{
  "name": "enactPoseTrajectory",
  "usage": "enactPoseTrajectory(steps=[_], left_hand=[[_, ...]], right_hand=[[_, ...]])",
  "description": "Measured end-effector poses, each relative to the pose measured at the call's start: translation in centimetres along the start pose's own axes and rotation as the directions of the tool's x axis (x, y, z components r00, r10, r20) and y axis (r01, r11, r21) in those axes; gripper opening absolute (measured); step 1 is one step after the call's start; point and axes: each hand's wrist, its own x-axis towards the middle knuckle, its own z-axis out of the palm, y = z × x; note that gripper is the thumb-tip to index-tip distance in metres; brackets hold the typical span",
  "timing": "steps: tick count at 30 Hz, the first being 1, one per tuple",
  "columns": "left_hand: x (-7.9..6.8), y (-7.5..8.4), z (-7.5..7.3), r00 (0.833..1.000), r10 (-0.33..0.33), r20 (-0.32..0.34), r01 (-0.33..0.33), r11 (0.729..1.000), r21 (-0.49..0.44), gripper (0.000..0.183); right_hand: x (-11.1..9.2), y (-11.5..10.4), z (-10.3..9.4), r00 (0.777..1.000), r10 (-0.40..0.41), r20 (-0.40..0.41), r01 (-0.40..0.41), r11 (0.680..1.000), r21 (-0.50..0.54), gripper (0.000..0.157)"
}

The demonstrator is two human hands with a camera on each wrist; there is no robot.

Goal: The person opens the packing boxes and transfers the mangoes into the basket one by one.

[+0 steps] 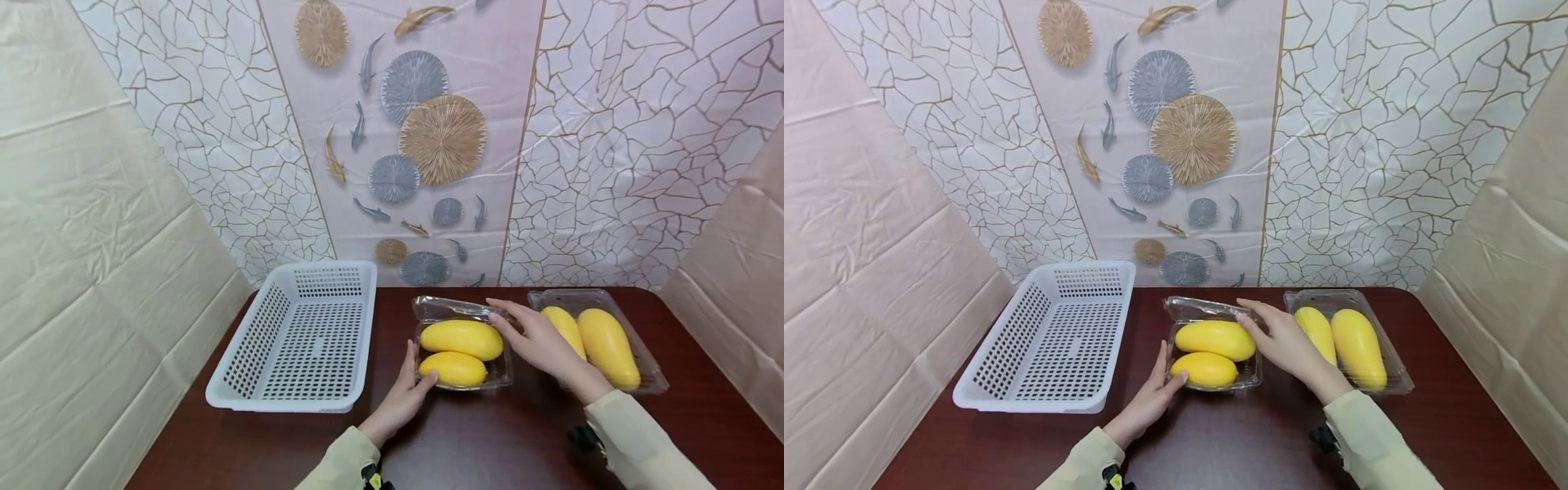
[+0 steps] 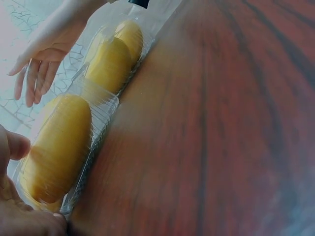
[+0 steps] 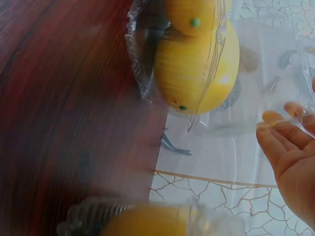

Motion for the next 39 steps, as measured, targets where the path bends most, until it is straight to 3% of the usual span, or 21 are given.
enactPoseTrajectory(steps=[8,18,22,27,33,39], left_hand=[[0.5,-0.4,0.1,1.000,-0.010,0.016,0.010,0.999,-0.038,0.089],[0.3,-0.3,0.1,1.000,-0.014,0.016,0.015,0.999,-0.050,0.089],[0.2,-0.2,-0.1,1.000,-0.017,0.021,0.018,0.999,-0.042,0.089],[0.2,-0.2,-0.2,1.000,-0.016,0.020,0.017,0.999,-0.029,0.089],[0.3,-0.2,0.0,1.000,-0.011,0.017,0.012,1.000,-0.025,0.087],[0.1,0.0,-0.1,1.000,-0.018,0.015,0.018,1.000,-0.009,0.086]], right_hand=[[1.2,0.5,0.3,0.989,0.125,-0.082,-0.122,0.991,0.047,0.058],[2.1,0.9,0.9,0.969,0.235,-0.073,-0.225,0.966,0.125,0.068],[2.6,1.4,1.2,0.957,0.287,-0.045,-0.274,0.943,0.188,0.076],[3.4,1.8,1.8,0.934,0.357,-0.027,-0.331,0.891,0.310,0.080],[3.6,2.7,2.4,0.926,0.378,-0.005,-0.347,0.855,0.385,0.072],[3.6,3.4,2.5,0.937,0.349,0.010,-0.328,0.870,0.368,0.077]])
